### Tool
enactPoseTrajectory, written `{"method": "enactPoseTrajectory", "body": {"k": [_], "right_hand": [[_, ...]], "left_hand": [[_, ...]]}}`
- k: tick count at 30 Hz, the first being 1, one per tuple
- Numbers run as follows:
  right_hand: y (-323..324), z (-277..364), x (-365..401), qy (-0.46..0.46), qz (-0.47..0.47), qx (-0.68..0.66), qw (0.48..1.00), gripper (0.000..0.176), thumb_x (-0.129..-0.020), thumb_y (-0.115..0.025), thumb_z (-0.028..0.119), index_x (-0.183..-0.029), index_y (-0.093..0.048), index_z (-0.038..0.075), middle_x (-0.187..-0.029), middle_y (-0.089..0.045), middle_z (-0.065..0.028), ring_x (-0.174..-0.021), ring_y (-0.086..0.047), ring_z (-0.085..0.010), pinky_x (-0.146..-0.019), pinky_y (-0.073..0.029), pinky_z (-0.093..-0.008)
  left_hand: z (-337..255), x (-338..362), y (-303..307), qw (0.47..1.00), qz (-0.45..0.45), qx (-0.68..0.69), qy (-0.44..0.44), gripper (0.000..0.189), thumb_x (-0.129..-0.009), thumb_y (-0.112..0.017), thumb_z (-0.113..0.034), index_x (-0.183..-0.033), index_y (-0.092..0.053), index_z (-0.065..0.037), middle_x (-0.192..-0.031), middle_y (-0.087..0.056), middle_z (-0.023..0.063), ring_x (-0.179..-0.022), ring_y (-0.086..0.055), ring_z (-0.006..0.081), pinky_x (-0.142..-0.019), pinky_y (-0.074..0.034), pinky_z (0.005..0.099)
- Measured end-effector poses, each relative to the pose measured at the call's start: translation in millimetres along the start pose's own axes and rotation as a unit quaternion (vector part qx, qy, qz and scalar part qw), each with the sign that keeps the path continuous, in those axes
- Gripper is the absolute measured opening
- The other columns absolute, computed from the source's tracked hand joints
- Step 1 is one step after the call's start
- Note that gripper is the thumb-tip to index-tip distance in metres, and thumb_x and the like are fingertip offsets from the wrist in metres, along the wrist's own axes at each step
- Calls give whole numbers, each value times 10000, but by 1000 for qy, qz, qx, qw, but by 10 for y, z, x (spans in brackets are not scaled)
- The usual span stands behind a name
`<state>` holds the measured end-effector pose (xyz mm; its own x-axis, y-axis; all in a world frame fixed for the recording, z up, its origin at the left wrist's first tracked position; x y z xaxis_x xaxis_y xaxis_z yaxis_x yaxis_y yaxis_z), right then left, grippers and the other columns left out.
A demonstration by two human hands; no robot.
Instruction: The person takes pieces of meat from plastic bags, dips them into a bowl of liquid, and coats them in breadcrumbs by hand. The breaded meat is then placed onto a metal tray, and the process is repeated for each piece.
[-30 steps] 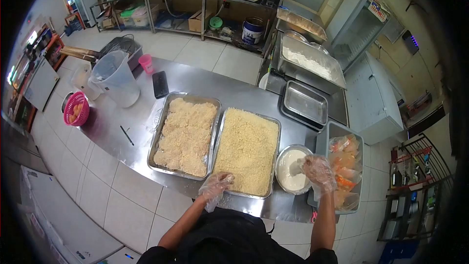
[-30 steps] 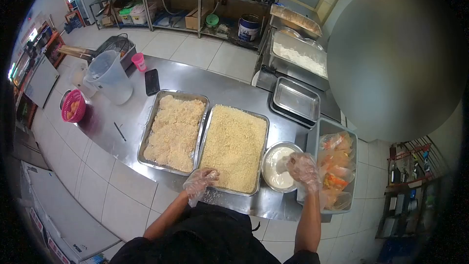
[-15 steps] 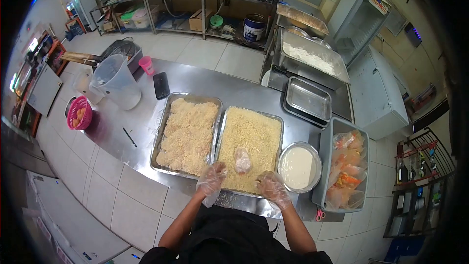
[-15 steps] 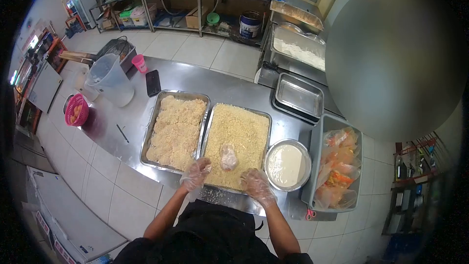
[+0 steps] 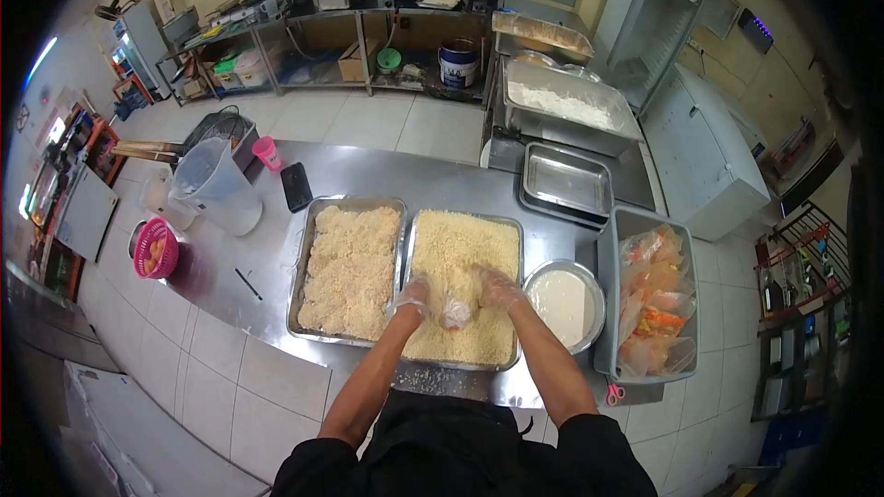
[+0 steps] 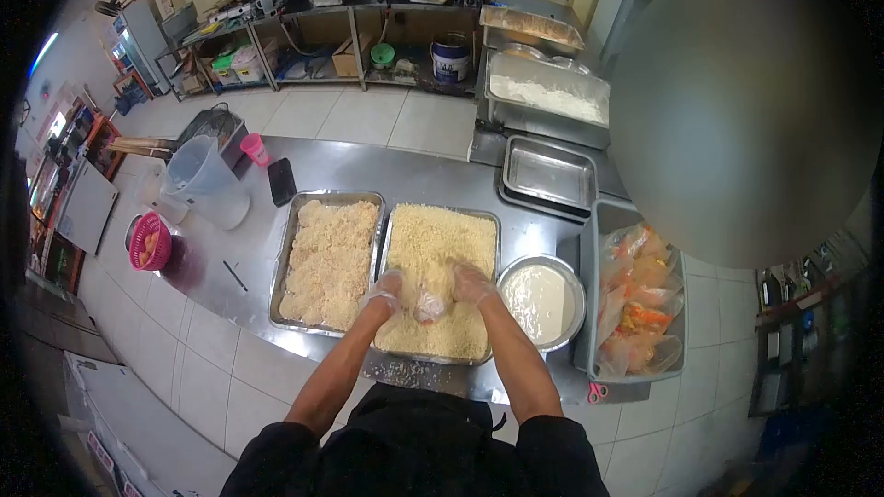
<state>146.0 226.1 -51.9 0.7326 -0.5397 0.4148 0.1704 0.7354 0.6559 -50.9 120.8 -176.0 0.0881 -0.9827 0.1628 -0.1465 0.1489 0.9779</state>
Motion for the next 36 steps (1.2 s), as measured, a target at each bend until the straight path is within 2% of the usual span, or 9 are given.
{"method": "enactPoseTrajectory", "body": {"k": [3, 5, 11, 16, 19, 23, 28, 30, 36], "right_hand": [[58, -4, 111, 79, 2, -214, 974, 767, -761, -719, 164, -1416, -333, 62, -1431, -339, -263, -1285, -419, -349, -1103, -325, -362], [449, 814, 737, 164, -49, -97, 980, 693, -821, -674, 204, -1397, -343, 9, -1379, -400, -273, -1246, -462, -320, -1052, -399, -367], [-1621, -926, -24, -71, -108, 300, 945, 844, -705, -781, 266, -1344, -370, -103, -1316, -454, -304, -1253, -459, -313, -1043, -394, -383], [-526, -17, 701, 98, -148, -52, 983, 650, -756, -693, 211, -1288, -441, -65, -1158, -552, -248, -1101, -540, -322, -948, -444, -401], [-54, 472, 959, 215, -219, 28, 951, 541, -786, -641, 177, -1254, -483, -42, -1063, -611, -214, -1010, -589, -327, -891, -475, -412], [78, 937, 906, 25, -132, 137, 982, 435, -821, -639, 213, -1173, -531, -19, -1072, -587, -232, -1031, -562, -369, -903, -461, -413], [-689, 381, 3, 170, -215, 42, 961, 221, -886, -507, 236, -927, -534, 20, -866, -598, -171, -791, -578, -338, -732, -455, -463], [-332, 821, -111, 169, -176, 134, 961, 297, -923, -453, 304, -979, -549, 29, -920, -621, -177, -810, -587, -334, -741, -458, -457], [-503, 347, -771, 34, -23, -72, 997, 268, -795, -591, 227, -990, -605, 45, -842, -613, -157, -840, -604, -309, -751, -468, -435]], "left_hand": [[-409, 510, 1745, 991, 36, 116, -57, 406, -775, -638, -167, -1140, -603, 7, -1132, -627, 173, -1088, -596, 253, -964, -441, 311], [-550, 820, 1993, 987, -48, 119, -101, 392, -777, -647, -175, -1121, -609, 9, -1106, -636, 181, -1054, -611, 274, -932, -464, 322], [-505, 1026, 593, 997, 21, 74, 26, 433, -770, -660, -199, -1138, -598, 22, -1084, -639, 197, -988, -624, 334, -902, -485, 347], [-620, 1193, 1081, 973, -51, 219, 56, 513, -769, -654, -200, -1212, -540, 32, -1156, -584, 232, -1094, -560, 346, -974, -435, 373], [-706, 1381, 1656, 935, -168, 313, -12, 614, -759, -653, -187, -1293, -440, 28, -1246, -511, 236, -1180, -490, 351, -1025, -382, 377], [-555, 1471, 1525, 898, -168, 406, 35, 674, -761, -642, -168, -1345, -369, 29, -1302, -462, 226, -1205, -459, 358, -1041, -361, 370], [-467, 1570, 1490, 882, -124, 451, 55, 602, -787, -623, -179, -1310, -415, 35, -1260, -491, 241, -1184, -475, 363, -1017, -384, 376], [-481, 1632, 1527, 902, -136, 407, 49, 586, -793, -622, -185, -1301, -426, 33, -1240, -505, 239, -1176, -483, 359, -1012, -387, 378], [-418, 1681, 1351, 881, -137, 450, 38, 596, -787, -653, -223, -1295, -429, -3, -1254, -492, 192, -1194, -474, 313, -1022, -379, 364]]}}
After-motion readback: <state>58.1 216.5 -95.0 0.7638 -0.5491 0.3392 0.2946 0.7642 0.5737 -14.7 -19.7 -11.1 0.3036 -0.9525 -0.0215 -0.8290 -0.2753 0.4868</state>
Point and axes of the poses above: each hand's wrist, its own x-axis away from the middle knuckle, its own y-axis out of the back of the hand, z = x × y, the point moved 2 cm from there along -x, towards the middle knuckle
